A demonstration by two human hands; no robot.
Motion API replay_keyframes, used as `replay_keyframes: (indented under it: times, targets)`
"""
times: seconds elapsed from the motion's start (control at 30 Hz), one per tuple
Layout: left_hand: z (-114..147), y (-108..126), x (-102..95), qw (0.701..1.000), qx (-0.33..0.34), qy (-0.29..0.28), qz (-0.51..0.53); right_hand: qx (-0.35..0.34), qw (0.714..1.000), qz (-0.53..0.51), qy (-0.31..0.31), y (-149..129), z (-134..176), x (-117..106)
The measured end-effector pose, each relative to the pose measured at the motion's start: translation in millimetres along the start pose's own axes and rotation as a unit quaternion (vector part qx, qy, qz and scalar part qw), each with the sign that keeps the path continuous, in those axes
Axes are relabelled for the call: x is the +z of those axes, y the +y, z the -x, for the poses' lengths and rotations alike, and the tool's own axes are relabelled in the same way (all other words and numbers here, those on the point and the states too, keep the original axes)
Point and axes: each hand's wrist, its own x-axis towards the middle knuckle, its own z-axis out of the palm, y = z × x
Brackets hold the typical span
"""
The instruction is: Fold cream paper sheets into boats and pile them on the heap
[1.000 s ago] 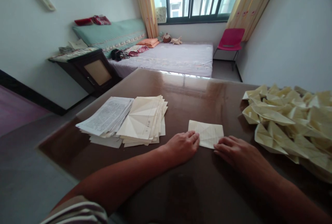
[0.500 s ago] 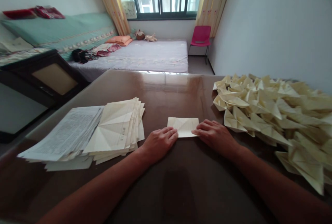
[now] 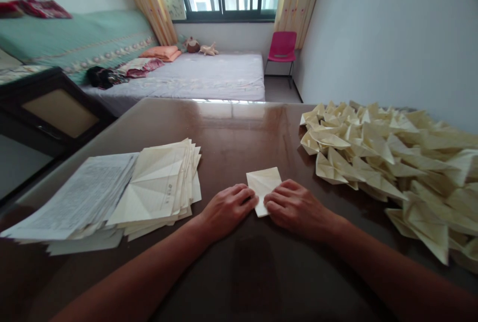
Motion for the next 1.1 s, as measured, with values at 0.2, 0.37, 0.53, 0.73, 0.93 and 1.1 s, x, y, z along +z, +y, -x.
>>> replay_keyframes:
  times: [0.2, 0.37, 0.53, 0.73, 0.93, 1.1]
  targets:
    - [0, -2, 4.4, 1.000, 0.001, 0.002, -0.003, 0.026, 0.996, -0.062, -0.058, 11, 2, -7]
    - [0, -4, 3.5, 0.998, -0.035, 0.011, 0.043, 0.047, 0.980, -0.180, -0.074, 34, 11, -15]
    - [-2, -6, 5.1, 0.983, -0.112, 0.021, 0.142, 0.166, 0.938, -0.302, -0.032, 44, 14, -5]
    - [-2, -8, 11.3, 0.952, -0.206, 0.048, 0.220, 0.337, 0.891, -0.301, 0.037, 39, 5, 14]
    - [-2, -8, 11.3, 0.968, -0.160, 0.055, 0.187, 0.380, 0.916, -0.127, 0.027, 35, -4, 24]
    - [-2, -7, 11.9, 0.972, -0.153, 0.047, 0.174, 0.352, 0.929, -0.107, 0.036, 36, -6, 26]
